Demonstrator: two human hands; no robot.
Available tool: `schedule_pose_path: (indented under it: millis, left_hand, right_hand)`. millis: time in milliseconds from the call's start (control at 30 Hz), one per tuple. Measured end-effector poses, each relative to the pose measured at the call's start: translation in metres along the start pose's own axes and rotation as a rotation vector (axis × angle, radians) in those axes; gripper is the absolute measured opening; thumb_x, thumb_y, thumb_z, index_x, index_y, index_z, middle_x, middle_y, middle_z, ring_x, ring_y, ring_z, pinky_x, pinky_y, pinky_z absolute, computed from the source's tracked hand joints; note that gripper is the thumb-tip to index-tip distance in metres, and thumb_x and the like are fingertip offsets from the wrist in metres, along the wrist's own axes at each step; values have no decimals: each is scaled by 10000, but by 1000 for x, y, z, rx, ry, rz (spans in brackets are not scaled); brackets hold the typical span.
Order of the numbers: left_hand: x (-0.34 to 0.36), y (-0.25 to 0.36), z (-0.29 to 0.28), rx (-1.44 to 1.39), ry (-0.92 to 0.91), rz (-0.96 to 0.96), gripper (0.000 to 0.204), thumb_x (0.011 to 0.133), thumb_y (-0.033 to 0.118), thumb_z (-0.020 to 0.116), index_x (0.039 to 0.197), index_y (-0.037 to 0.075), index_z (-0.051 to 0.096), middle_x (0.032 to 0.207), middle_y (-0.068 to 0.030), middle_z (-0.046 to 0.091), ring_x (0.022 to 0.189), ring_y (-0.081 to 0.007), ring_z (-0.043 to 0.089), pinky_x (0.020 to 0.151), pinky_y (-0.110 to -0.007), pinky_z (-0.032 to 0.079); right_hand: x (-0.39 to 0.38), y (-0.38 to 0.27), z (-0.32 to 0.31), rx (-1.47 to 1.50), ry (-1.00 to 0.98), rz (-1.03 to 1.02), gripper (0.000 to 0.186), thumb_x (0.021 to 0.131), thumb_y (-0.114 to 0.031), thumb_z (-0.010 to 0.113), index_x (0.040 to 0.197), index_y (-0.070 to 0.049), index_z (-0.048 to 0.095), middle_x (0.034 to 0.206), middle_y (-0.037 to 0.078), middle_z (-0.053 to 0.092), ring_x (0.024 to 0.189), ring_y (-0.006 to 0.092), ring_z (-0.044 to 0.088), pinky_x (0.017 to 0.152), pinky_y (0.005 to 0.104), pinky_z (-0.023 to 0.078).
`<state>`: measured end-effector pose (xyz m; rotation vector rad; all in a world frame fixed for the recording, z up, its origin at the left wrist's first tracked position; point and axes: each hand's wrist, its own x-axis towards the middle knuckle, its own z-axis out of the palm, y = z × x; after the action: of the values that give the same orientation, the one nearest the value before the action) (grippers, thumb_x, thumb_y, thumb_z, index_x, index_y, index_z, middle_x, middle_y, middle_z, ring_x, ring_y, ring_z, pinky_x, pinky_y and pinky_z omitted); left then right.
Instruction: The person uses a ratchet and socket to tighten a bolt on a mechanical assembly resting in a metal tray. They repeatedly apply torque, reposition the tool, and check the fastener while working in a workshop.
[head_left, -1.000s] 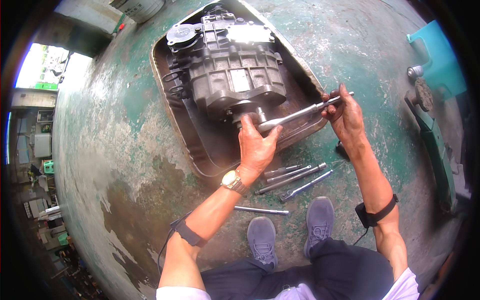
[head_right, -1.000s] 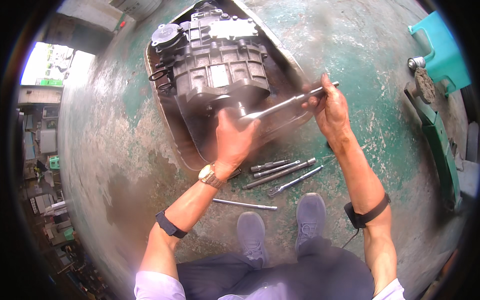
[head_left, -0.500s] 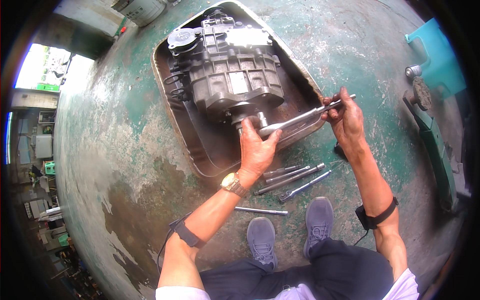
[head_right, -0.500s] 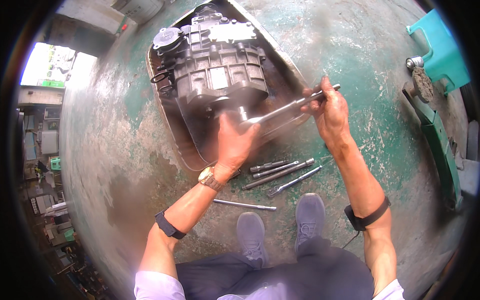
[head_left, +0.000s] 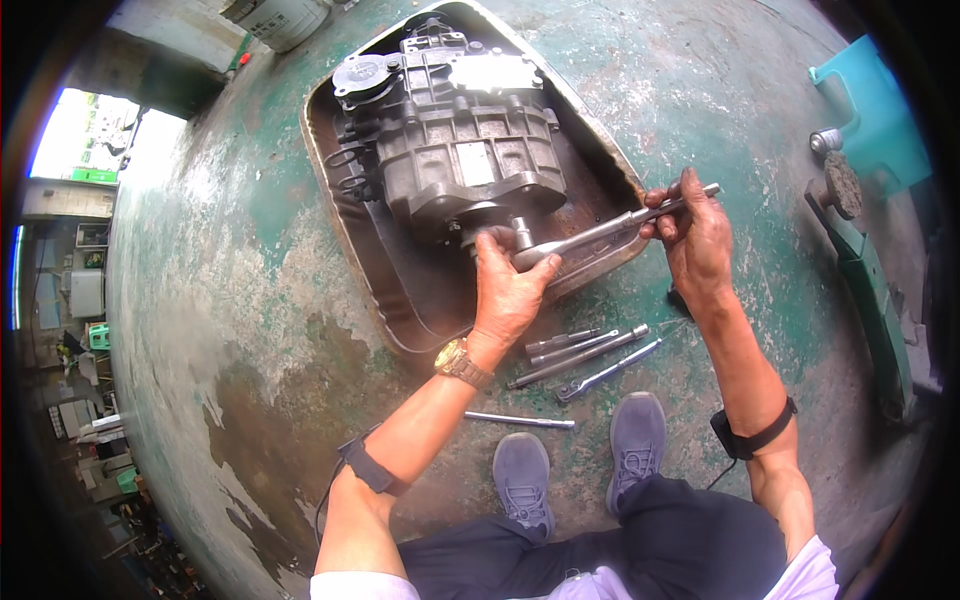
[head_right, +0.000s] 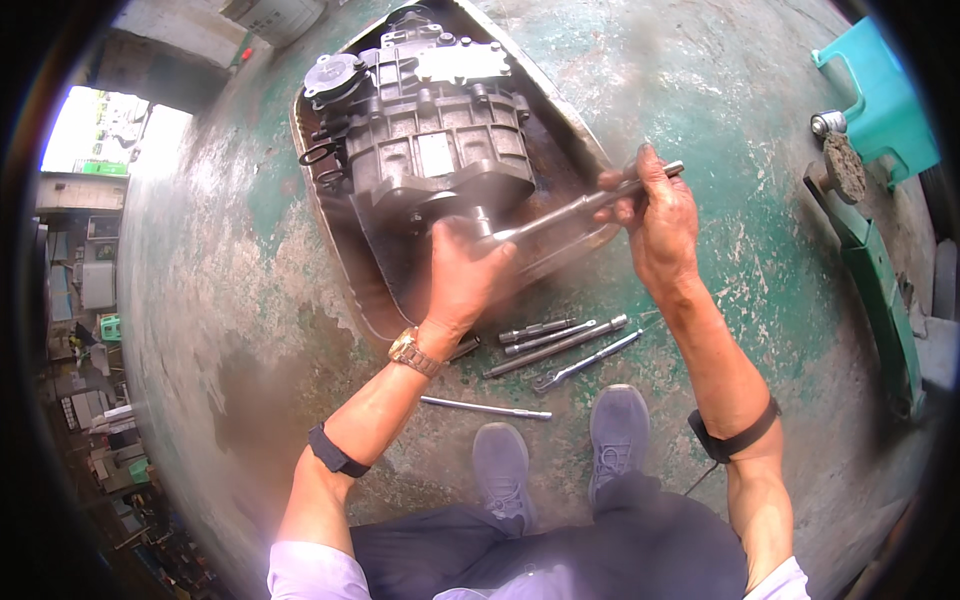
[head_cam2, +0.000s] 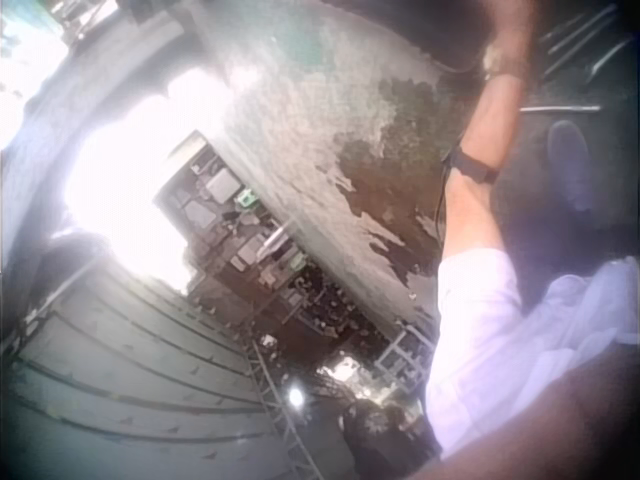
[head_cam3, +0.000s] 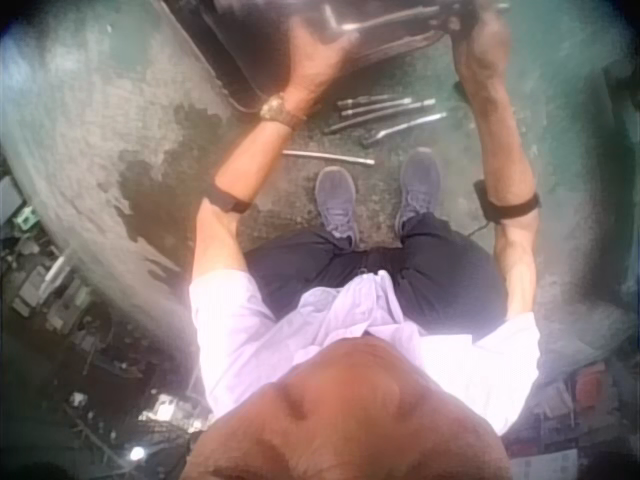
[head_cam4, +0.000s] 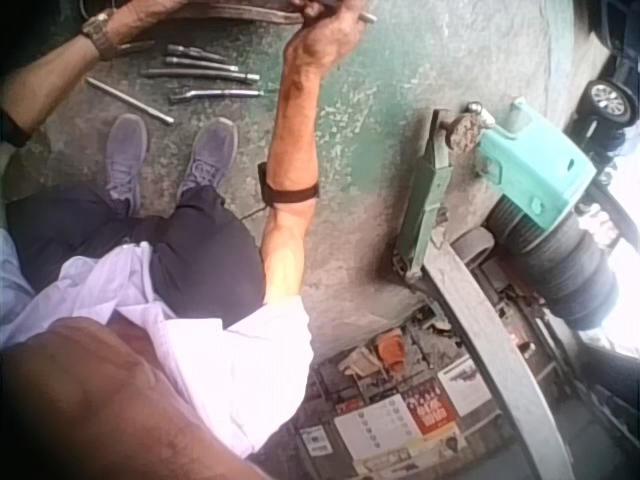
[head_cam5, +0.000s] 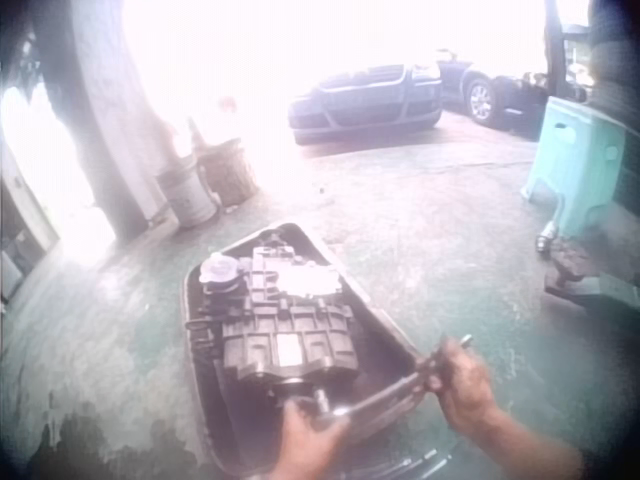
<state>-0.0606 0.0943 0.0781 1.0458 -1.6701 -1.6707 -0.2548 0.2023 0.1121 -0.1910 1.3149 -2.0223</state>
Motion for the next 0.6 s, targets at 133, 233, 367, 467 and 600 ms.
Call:
schedule_pose_path:
  millis: [133,233,367,467,600]
  left_hand:
    - [1,-3,-2,-25,-35,-23,482,799,122,776,1122,9,436,1026,-86,538,916,-137,553,789,-289,492]
    - [0,-4,-4,-65,-64,-62,439,850,116,729,1141,6,420,969,-85,548,826,-111,569,667,-253,505]
    - [-3,-3,-6,-139,-104,-264,425,896,199,683,1171,-1,428,960,-77,563,783,-100,548,601,-238,481]
    - [-3,-2,-5,-164,-113,-295,423,906,210,669,1182,-3,428,962,-78,566,777,-101,549,588,-239,476]
    - [-2,-4,-2,-271,-106,-342,421,903,201,666,1187,-1,430,978,-85,570,776,-113,563,586,-242,476]
  right_hand:
    - [2,-3,3,-90,-27,-25,485,978,-408,542,843,45,652,554,22,500,512,108,486,552,281,500]
    - [3,-4,4,-94,4,-14,493,978,-410,541,848,52,655,535,7,474,507,111,482,545,271,479]
    - [4,-3,4,-101,4,-15,486,976,-407,544,843,47,656,541,10,486,503,108,475,545,270,480]
    - [3,-3,5,-114,-7,-26,479,978,-403,542,843,41,658,545,11,491,497,104,468,542,269,480]
    - [1,-6,7,-133,-36,-65,461,985,-388,534,833,29,658,553,12,502,490,94,457,532,265,478]
